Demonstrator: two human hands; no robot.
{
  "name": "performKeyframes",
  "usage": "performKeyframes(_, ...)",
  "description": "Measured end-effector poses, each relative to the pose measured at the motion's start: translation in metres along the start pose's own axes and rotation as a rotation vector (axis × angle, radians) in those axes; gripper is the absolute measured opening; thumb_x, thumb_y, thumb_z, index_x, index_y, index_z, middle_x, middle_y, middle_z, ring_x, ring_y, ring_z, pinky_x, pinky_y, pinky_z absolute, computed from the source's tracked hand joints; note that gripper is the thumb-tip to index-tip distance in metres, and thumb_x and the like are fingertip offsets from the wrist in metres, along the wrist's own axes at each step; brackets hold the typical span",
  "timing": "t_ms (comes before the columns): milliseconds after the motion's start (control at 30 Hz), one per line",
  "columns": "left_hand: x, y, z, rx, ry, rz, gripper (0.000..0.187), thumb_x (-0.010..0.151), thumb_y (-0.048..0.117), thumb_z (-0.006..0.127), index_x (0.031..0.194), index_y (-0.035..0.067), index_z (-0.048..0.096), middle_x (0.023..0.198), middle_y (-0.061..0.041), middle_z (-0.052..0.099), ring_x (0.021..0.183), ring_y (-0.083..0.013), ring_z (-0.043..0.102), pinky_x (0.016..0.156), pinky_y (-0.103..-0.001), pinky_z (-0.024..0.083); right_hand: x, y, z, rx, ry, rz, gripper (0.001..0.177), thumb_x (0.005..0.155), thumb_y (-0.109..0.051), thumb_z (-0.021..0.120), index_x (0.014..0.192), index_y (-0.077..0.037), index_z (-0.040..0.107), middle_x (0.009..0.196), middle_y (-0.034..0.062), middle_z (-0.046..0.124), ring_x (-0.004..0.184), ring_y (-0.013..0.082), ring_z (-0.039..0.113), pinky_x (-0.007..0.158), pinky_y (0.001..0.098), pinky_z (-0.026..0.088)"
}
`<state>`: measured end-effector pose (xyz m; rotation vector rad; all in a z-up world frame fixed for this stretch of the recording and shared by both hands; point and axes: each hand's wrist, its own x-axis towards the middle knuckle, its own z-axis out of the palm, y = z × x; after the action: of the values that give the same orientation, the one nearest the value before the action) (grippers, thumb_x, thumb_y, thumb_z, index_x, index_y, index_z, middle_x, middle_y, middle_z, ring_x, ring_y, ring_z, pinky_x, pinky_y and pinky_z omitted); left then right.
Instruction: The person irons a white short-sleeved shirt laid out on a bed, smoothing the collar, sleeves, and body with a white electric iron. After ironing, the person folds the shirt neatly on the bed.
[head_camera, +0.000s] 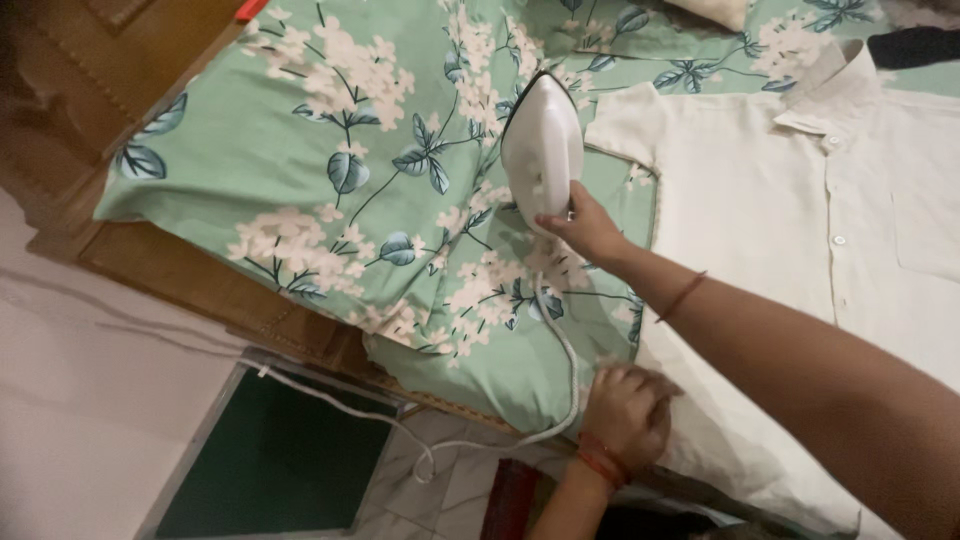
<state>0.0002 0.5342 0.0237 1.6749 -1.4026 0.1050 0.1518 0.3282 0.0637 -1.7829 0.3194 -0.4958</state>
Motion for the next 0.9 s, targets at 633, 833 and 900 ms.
performKeyframes(633,0.035,0.061,-0.024,-0.299,0.082,0.167,0.027,0.078,-0.007,0.060,0.098,0.004,0.074,0.102,-0.015,0.075,0.095,-0.0351,0.072,0.086,-0.044,0.058,-0.116,-0.037,-0.199,0.623,0.203,0.443,0.024,0.106,-0.030,0.050,0.102,-0.006,0.055,0.078,0.0035,0.050,0.062,0.0154,0.045,0.056,0.0292,0.040)
performKeyframes(833,0.111,-0.016,0.008,-0.105,0.020,-0.042,0.036,0.092,-0.003,0.049,0.121,0.006,0.069,0.121,-0.016,0.072,0.121,-0.0356,0.066,0.109,-0.045,0.049,-0.124,-0.014,-0.212,0.344,0.303,0.611,0.030,0.101,-0.016,0.060,0.118,0.008,0.054,0.087,0.0096,0.060,0.064,0.0166,0.052,0.057,0.0320,0.047)
performKeyframes(900,0.145,-0.052,0.035,0.102,-0.132,-0.068,0.038,0.102,0.010,0.046,0.136,0.010,0.064,0.143,-0.014,0.063,0.143,-0.0324,0.049,0.123,-0.054,0.026,-0.118,-0.015,-0.209,0.053,0.338,0.594,0.055,0.097,-0.014,0.060,0.143,-0.003,0.032,0.090,0.0151,0.063,0.064,0.0210,0.059,0.057,0.0354,0.051)
